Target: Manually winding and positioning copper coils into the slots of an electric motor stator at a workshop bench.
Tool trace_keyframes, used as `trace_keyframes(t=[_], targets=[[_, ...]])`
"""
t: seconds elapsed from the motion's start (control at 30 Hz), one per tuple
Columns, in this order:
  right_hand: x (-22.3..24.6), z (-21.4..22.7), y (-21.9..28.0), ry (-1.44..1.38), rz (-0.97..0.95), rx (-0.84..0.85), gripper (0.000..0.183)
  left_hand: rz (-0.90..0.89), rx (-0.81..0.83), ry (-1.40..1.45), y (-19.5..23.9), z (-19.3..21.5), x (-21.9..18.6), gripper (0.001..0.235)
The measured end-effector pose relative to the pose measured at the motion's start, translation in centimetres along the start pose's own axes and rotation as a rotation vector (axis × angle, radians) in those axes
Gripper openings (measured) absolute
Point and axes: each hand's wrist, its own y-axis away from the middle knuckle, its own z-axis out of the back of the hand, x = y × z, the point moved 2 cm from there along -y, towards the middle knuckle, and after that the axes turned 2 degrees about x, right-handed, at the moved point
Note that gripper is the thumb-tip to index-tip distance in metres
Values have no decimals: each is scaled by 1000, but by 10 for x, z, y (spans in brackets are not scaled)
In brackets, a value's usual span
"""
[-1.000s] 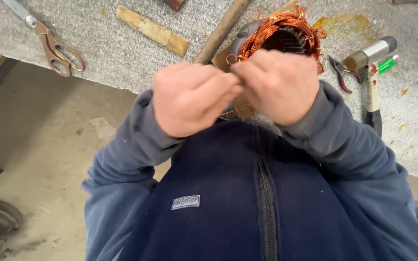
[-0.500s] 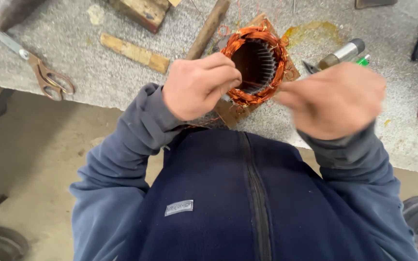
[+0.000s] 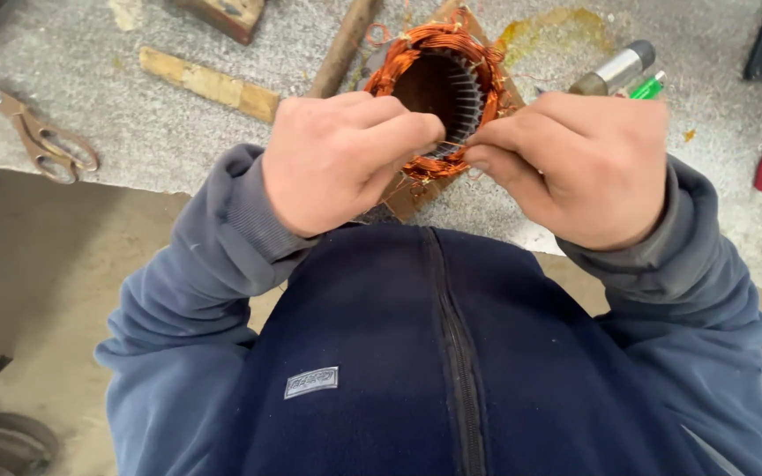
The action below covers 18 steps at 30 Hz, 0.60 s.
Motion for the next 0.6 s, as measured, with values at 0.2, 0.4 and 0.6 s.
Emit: trace_keyframes(t=[0.2,0.4,0.6], targets=[[-21,-12,0,-572,-150,281,15,36,5,54,-2,4,-1,35],[-26,-28,-14,-919,-171,190,13,136,-67,213,0,-3,3,10],[-20,-56,-42,-914,-1,-40,10,223,-90,49,15,-18,8,14]])
